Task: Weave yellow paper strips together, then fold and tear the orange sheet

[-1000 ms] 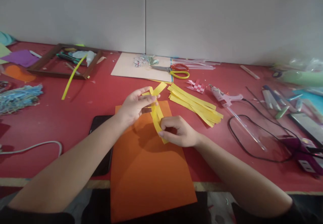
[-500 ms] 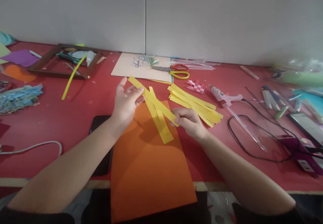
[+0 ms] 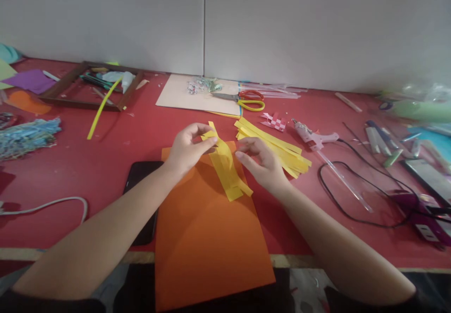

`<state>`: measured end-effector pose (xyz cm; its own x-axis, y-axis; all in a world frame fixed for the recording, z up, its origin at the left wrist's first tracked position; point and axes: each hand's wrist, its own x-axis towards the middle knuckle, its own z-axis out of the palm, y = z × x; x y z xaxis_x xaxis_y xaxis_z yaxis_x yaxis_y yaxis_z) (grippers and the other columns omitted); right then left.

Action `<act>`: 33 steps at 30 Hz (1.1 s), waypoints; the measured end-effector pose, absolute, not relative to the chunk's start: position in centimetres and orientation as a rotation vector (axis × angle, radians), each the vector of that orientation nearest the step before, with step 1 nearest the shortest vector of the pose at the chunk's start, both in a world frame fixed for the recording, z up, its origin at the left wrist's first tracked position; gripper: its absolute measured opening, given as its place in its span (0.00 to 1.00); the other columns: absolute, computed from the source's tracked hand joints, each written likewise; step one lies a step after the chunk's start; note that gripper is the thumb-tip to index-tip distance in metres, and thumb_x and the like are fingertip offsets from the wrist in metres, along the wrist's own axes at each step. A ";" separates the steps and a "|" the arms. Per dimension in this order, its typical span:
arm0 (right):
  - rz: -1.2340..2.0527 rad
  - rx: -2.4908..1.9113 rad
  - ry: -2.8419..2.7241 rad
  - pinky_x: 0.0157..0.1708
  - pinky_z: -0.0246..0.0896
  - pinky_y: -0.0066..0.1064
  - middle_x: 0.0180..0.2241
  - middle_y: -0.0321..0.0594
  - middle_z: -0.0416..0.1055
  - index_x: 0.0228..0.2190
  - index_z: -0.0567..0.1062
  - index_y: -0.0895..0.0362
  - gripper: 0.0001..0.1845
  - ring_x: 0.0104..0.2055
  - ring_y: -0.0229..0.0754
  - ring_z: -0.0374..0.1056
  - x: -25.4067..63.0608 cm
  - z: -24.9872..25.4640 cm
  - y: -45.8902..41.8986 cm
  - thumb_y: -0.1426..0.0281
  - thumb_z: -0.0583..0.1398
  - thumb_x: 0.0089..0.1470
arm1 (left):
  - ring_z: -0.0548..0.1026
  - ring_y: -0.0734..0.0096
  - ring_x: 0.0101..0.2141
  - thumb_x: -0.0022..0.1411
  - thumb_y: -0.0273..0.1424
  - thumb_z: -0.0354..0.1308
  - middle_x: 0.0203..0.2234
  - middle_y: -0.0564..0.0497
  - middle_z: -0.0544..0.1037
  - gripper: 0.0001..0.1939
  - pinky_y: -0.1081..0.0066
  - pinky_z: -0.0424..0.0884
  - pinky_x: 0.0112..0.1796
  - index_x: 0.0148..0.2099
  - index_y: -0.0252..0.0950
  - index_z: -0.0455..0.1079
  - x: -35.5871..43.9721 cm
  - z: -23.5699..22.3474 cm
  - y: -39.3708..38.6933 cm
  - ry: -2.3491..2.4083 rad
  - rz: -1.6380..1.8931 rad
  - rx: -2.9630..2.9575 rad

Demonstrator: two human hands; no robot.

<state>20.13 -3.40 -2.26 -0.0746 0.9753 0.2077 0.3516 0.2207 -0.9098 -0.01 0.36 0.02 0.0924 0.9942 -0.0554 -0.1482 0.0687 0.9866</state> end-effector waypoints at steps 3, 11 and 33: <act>1.147 -1.251 -1.547 0.37 0.66 0.35 0.32 0.39 0.75 0.42 0.73 0.54 0.19 0.34 0.42 0.72 19.7 -2.8 -3.5 0.56 0.65 0.54 | 0.76 0.73 0.32 0.47 0.34 0.72 0.36 0.52 0.75 0.17 0.68 0.79 0.36 0.36 0.35 0.69 0.0 0.0 0.3 1.028 1.121 1.102; 1.224 -1.322 -1.587 0.28 0.61 0.31 0.25 0.36 0.75 0.28 0.73 0.56 0.15 0.26 0.37 0.66 19.4 -2.3 -3.2 0.56 0.62 0.57 | 0.72 0.58 0.53 0.56 0.32 0.64 0.50 0.44 0.74 0.16 0.56 0.69 0.54 0.47 0.38 0.68 -0.8 -1.6 1.1 1.266 1.163 1.561; 0.358 -1.376 -2.161 0.57 0.63 0.57 0.54 0.53 0.70 0.49 0.75 0.57 0.21 0.57 0.59 0.65 19.1 -4.0 -3.6 0.67 0.62 0.53 | 0.64 0.44 0.61 0.62 0.37 0.60 0.61 0.31 0.67 0.36 0.48 0.61 0.60 0.66 0.28 0.53 -1.0 -3.3 0.6 1.369 0.622 2.400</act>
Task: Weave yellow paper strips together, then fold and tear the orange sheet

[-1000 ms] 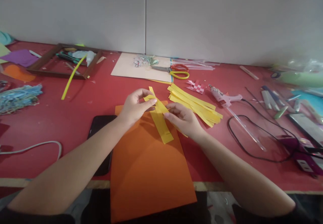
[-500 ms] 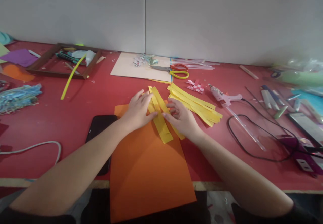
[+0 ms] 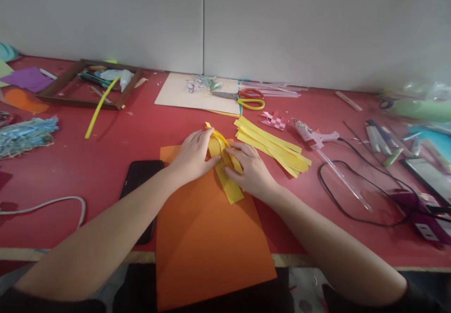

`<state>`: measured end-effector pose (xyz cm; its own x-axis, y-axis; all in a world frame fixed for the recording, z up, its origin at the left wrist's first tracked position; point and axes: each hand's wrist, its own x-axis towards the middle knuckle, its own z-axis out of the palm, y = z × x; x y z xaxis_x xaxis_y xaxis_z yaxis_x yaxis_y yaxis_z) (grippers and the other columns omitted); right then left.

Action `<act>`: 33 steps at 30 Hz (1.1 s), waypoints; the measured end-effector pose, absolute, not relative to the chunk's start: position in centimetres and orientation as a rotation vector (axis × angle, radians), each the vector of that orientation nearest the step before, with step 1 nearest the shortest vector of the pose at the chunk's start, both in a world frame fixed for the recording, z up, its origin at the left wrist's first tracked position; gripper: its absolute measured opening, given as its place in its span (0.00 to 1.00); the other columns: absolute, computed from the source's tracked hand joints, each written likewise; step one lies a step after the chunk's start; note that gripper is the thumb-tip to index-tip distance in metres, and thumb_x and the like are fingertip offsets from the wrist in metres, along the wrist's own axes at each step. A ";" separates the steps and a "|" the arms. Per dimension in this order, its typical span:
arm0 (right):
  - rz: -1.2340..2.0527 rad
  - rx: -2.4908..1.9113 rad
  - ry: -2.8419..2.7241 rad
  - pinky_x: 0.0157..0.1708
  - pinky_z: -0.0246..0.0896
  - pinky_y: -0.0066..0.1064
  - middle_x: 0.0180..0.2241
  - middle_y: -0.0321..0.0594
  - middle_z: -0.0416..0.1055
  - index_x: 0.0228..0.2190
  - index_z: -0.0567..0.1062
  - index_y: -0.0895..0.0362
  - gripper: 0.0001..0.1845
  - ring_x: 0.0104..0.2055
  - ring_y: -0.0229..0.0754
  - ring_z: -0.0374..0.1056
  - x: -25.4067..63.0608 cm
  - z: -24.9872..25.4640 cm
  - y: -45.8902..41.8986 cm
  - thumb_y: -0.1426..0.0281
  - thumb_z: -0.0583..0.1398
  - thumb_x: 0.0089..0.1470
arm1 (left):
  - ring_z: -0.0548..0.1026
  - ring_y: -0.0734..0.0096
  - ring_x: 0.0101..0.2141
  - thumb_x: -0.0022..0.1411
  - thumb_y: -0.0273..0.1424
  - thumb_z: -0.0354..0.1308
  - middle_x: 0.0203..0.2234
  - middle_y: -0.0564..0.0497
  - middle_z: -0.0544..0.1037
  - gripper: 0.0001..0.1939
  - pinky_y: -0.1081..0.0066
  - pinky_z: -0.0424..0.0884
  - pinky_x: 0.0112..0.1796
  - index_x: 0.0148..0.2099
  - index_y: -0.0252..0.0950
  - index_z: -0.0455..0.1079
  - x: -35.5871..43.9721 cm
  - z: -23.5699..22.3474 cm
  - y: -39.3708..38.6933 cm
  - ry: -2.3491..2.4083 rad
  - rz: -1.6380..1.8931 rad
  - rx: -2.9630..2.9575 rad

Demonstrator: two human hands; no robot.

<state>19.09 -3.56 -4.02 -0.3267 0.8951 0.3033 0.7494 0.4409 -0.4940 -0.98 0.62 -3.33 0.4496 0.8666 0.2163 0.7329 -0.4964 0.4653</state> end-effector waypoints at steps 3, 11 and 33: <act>0.319 -1.324 -2.179 0.55 0.66 0.54 0.50 0.50 0.73 0.50 0.74 0.56 0.21 0.54 0.56 0.68 19.3 -3.9 -3.5 0.71 0.59 0.54 | 0.66 0.45 0.60 0.59 0.36 0.62 0.58 0.32 0.70 0.36 0.47 0.62 0.59 0.65 0.30 0.55 -1.1 -3.5 0.7 1.368 0.641 2.417; 0.171 -1.402 -2.225 0.46 0.71 0.45 0.44 0.47 0.78 0.52 0.72 0.55 0.25 0.46 0.52 0.73 20.1 -3.3 -3.3 0.80 0.53 0.54 | 0.57 0.46 0.66 0.61 0.41 0.60 0.63 0.35 0.65 0.36 0.48 0.53 0.64 0.65 0.30 0.55 -1.2 -3.5 0.8 1.376 0.567 2.430; -0.308 -1.531 -1.985 0.50 0.63 0.51 0.45 0.48 0.73 0.43 0.75 0.54 0.17 0.49 0.55 0.67 23.8 -1.7 -2.0 0.77 0.56 0.53 | 0.68 0.52 0.50 0.56 0.36 0.64 0.47 0.45 0.75 0.29 0.53 0.61 0.56 0.59 0.37 0.65 -1.1 -1.8 1.0 1.551 0.516 2.210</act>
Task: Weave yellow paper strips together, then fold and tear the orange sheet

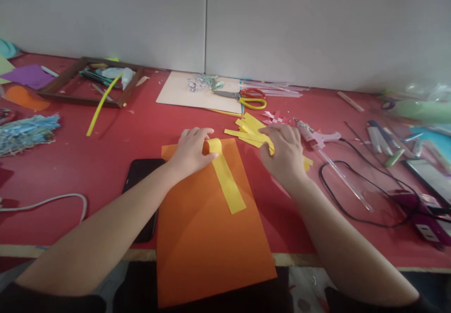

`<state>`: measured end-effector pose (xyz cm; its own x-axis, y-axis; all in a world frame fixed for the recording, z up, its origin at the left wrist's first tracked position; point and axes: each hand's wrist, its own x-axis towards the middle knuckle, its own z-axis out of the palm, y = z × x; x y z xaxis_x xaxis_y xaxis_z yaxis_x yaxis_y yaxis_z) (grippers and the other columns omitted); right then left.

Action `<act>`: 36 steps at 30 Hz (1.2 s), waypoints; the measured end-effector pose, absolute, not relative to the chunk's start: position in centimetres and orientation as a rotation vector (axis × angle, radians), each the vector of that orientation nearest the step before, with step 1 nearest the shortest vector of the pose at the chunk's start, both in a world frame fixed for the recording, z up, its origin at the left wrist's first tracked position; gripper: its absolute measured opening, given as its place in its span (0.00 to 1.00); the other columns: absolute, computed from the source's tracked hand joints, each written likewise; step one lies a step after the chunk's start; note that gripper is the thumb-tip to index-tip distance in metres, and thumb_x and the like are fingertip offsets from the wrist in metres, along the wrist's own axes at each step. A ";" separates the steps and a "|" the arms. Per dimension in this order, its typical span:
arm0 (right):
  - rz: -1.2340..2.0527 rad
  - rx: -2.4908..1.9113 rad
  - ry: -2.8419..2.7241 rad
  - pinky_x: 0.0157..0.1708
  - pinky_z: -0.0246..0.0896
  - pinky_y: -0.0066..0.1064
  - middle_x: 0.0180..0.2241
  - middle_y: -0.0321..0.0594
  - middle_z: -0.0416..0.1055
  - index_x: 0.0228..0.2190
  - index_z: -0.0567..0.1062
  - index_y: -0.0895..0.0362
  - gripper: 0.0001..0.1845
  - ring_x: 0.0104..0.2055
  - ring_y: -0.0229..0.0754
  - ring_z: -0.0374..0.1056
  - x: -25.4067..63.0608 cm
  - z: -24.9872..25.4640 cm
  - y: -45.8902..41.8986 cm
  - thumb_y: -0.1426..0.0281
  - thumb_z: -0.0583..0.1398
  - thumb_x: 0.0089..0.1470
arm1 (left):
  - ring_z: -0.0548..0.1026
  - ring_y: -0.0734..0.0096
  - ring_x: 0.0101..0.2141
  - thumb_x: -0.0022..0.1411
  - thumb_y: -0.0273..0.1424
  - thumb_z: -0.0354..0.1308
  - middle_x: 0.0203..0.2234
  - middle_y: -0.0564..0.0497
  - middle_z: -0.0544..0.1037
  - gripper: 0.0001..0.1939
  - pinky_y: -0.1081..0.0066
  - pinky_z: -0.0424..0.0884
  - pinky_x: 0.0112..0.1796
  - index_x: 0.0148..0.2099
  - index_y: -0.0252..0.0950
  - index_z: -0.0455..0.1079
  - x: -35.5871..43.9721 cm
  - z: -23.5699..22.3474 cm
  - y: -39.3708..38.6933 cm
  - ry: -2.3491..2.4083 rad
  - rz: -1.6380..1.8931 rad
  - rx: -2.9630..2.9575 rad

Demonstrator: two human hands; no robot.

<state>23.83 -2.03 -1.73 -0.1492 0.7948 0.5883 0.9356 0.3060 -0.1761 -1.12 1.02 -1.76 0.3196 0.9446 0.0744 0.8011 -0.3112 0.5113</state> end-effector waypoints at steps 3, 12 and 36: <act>-0.066 -1.370 -2.025 0.47 0.65 0.47 0.40 0.46 0.75 0.40 0.75 0.53 0.12 0.45 0.51 0.69 22.3 -1.8 -2.5 0.75 0.55 0.57 | 0.70 0.56 0.46 0.57 0.32 0.64 0.42 0.49 0.75 0.27 0.52 0.62 0.55 0.58 0.41 0.65 -1.2 -1.6 1.1 1.444 0.592 2.276; 0.700 -1.426 -1.882 0.38 0.70 0.39 0.39 0.43 0.80 0.39 0.77 0.54 0.11 0.37 0.45 0.74 19.4 -2.1 -3.9 0.62 0.60 0.59 | 0.74 0.70 0.37 0.57 0.25 0.62 0.61 0.42 0.61 0.35 0.66 0.78 0.36 0.64 0.47 0.57 -1.2 -2.1 0.5 1.045 0.778 2.057; 0.449 -1.471 -2.007 0.40 0.70 0.40 0.35 0.42 0.78 0.49 0.73 0.53 0.15 0.39 0.48 0.74 20.6 -2.1 -3.6 0.70 0.56 0.60 | 0.76 0.70 0.28 0.60 0.37 0.61 0.26 0.51 0.79 0.08 0.71 0.72 0.32 0.35 0.36 0.73 -0.9 -0.5 0.4 1.172 0.844 1.904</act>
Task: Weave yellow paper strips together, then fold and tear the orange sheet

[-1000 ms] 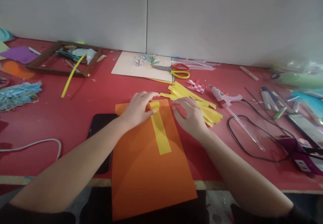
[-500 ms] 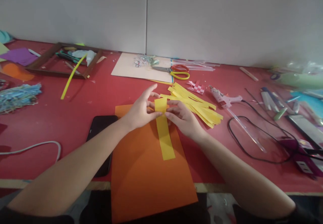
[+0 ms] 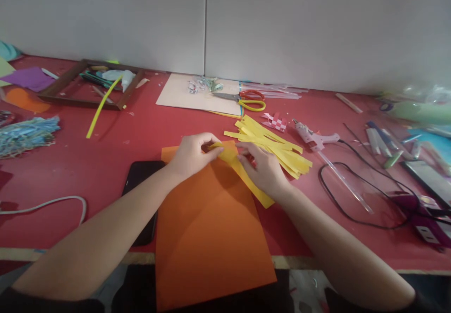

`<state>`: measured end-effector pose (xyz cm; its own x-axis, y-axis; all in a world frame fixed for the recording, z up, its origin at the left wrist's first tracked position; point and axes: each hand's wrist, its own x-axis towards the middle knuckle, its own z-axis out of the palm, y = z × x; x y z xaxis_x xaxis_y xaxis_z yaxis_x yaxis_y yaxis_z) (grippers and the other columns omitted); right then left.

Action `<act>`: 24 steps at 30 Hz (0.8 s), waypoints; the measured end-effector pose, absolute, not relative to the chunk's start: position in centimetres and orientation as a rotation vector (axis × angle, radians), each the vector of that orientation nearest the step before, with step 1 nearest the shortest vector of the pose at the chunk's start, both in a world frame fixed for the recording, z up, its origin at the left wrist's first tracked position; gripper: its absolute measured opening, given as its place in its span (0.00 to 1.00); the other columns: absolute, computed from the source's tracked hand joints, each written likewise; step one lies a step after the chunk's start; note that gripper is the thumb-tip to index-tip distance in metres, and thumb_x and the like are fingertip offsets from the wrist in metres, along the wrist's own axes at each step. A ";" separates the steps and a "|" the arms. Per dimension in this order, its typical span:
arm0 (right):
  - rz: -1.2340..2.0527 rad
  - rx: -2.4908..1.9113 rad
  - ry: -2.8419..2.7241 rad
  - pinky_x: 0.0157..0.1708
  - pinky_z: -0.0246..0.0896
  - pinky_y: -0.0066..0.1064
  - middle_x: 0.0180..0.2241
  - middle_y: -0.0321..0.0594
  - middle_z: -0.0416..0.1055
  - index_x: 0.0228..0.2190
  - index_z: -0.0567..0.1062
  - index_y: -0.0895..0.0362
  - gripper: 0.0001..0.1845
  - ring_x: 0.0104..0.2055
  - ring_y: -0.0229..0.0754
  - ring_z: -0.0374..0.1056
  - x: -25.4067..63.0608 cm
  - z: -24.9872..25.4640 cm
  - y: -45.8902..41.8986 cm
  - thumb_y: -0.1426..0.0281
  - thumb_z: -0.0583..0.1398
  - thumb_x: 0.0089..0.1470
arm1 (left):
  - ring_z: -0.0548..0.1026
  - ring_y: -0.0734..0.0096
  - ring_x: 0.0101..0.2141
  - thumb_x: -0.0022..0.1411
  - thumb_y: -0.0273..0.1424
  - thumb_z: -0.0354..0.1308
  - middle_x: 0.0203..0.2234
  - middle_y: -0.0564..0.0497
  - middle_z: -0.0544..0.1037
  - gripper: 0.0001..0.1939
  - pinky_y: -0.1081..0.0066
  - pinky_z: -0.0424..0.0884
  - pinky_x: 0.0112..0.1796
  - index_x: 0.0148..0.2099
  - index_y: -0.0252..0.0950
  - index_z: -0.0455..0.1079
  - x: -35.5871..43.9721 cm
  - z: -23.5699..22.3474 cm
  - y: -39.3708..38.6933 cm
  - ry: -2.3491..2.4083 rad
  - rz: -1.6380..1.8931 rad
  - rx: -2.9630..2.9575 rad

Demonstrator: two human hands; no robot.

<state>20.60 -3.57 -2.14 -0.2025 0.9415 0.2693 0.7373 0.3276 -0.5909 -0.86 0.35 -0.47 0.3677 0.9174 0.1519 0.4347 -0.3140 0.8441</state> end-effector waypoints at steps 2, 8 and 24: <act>0.283 -1.499 -2.106 0.43 0.70 0.45 0.39 0.45 0.78 0.47 0.73 0.53 0.15 0.45 0.53 0.73 20.8 -2.2 -3.4 0.73 0.55 0.60 | 0.77 0.69 0.28 0.59 0.34 0.61 0.27 0.52 0.79 0.06 0.70 0.72 0.32 0.36 0.37 0.72 -0.9 -0.9 0.4 1.199 0.801 1.921; 0.161 -1.301 -2.206 0.50 0.68 0.50 0.46 0.50 0.75 0.46 0.70 0.54 0.14 0.51 0.56 0.70 20.4 -2.0 -3.7 0.68 0.61 0.57 | 0.80 0.69 0.30 0.60 0.34 0.61 0.33 0.49 0.80 0.11 0.70 0.76 0.34 0.45 0.37 0.71 -0.8 -1.4 0.4 1.063 0.776 1.694; 0.204 -1.331 -2.275 0.39 0.70 0.38 0.42 0.44 0.78 0.37 0.71 0.53 0.06 0.41 0.47 0.75 20.1 -2.1 -4.1 0.72 0.60 0.55 | 0.78 0.70 0.31 0.58 0.33 0.61 0.33 0.49 0.81 0.08 0.71 0.73 0.33 0.40 0.37 0.74 -0.8 -1.1 0.3 1.116 0.766 1.803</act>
<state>20.07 -4.09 -2.07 -0.4023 0.8506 0.3387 0.7769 0.5128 -0.3652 -0.84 0.33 -1.07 0.4120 0.9092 0.0600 0.3824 -0.2323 0.8943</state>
